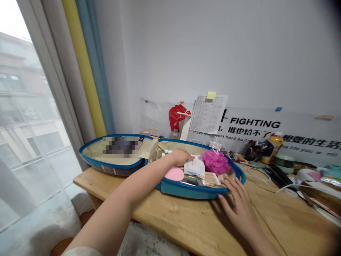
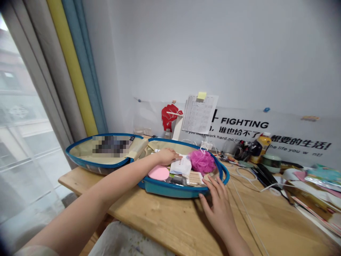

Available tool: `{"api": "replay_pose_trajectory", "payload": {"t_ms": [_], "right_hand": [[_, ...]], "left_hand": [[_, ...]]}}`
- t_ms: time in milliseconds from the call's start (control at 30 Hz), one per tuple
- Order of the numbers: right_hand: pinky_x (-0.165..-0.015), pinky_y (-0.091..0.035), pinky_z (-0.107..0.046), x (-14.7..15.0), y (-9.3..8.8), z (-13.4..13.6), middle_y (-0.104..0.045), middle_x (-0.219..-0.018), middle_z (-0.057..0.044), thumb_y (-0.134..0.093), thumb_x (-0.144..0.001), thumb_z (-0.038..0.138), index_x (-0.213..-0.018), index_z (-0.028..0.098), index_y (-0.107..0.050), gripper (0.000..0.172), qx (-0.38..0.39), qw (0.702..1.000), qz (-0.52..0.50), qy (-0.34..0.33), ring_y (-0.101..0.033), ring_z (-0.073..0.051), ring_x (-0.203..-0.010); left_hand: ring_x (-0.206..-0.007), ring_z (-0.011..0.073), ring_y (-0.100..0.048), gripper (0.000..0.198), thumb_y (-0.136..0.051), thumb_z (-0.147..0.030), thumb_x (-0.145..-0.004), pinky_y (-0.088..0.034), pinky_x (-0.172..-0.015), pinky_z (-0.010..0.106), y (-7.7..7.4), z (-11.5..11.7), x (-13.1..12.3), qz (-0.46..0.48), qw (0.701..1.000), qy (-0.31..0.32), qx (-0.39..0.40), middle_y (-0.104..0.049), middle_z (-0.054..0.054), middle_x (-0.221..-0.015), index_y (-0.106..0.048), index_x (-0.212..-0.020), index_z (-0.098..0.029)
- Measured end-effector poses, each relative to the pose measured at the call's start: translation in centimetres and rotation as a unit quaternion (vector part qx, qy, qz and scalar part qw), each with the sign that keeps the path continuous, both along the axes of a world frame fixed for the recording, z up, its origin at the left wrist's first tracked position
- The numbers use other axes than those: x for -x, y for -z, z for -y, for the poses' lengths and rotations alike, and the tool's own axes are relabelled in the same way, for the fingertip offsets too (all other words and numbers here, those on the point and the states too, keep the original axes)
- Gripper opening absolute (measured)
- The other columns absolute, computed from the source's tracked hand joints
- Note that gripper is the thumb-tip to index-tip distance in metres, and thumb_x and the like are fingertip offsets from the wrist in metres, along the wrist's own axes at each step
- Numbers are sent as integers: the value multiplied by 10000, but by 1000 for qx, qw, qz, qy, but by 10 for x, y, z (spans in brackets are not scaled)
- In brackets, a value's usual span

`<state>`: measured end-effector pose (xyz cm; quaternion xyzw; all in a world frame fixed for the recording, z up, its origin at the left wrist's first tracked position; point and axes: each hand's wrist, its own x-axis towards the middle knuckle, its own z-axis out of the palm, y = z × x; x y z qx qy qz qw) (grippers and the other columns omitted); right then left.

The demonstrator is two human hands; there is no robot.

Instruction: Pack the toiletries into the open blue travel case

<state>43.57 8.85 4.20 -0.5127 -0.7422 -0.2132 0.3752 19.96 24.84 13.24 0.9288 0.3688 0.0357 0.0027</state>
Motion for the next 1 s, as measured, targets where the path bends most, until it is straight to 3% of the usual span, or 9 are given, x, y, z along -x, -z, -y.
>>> {"api": "replay_pose_trajectory", "payload": {"t_ms": [67, 167, 300, 467, 567, 633, 700, 867, 1000], "right_hand": [[-1029, -384, -506, 0, 0, -1, -524, -1308, -92, -447, -856, 406, -1249, 224, -489, 435, -6, 1000, -3, 1, -370, -285, -1317], [-1025, -384, -509, 0, 1, -2, -524, -1306, -99, -441, -860, 407, -1261, 220, -477, 444, -12, 1000, 3, 2, -368, -292, -1320], [-1002, -400, -518, -1, 0, -2, -530, -1290, -112, -438, -868, 409, -1263, 209, -469, 443, -18, 1000, 18, 7, -383, -306, -1306], [-1006, -400, -516, -1, -1, -1, -527, -1296, -108, -438, -867, 406, -1256, 211, -471, 436, -13, 1000, 23, 8, -386, -307, -1305], [-1018, -391, -519, 0, -1, -1, -532, -1285, -109, -436, -866, 409, -1250, 212, -474, 433, -5, 1000, 15, 8, -382, -307, -1311], [-1017, -392, -519, 1, -2, -1, -537, -1276, -113, -433, -868, 409, -1250, 208, -472, 434, -8, 1000, 14, 7, -382, -308, -1310], [-1013, -394, -520, 1, -2, -1, -537, -1274, -119, -431, -870, 408, -1248, 202, -472, 432, -14, 1000, 18, 7, -385, -310, -1306], [-1009, -395, -516, 1, -1, 0, -533, -1281, -116, -438, -869, 405, -1252, 210, -469, 430, -14, 1000, 13, 7, -379, -304, -1310], [-1021, -385, -501, 2, -1, 1, -533, -1287, -108, -446, -867, 398, -1249, 213, -474, 425, -7, 1000, 5, 10, -369, -292, -1319]], "left_hand": [[-1250, 191, -464, 482, -424, -204, -875, -317, -1058, 322, -9, -3, 8, 35, 998, -18, -44, -515, 11, -1375, -476, -1347, -292], [-1272, 147, -437, 491, -352, -216, -907, -313, -1069, 284, -26, -11, 36, 75, 985, -113, -108, -467, -24, -1417, -414, -1387, -297], [-1287, 198, -430, 545, -352, -152, -883, -347, -1055, 334, -37, -23, 115, 48, 958, -263, -106, -454, 60, -1424, -357, -1422, -229], [-1203, 376, -488, 502, -576, -179, -799, -434, -941, 497, -15, -14, 227, -48, 899, -433, -48, -538, 239, -1276, -504, -1291, -105], [-1117, 295, -546, 408, -614, -291, -841, -474, -902, 468, 6, -6, 263, -99, 879, -465, -18, -558, 167, -1225, -543, -1209, -130], [-1043, 220, -570, 371, -562, -353, -886, -500, -869, 435, 17, -6, 272, -120, 878, -463, -9, -553, 102, -1206, -531, -1198, -155], [-1015, 202, -575, 362, -545, -364, -897, -509, -850, 420, 25, -9, 272, -130, 881, -455, -9, -554, 86, -1193, -527, -1195, -160], [-1017, 208, -577, 365, -549, -356, -894, -507, -853, 423, 30, -16, 263, -129, 884, -449, -16, -558, 94, -1190, -527, -1198, -157], [-1058, 274, -588, 395, -523, -193, -859, -478, -881, 424, 27, -8, 261, -113, 887, -447, -30, -552, 186, -1222, -482, -1244, -115]]}}
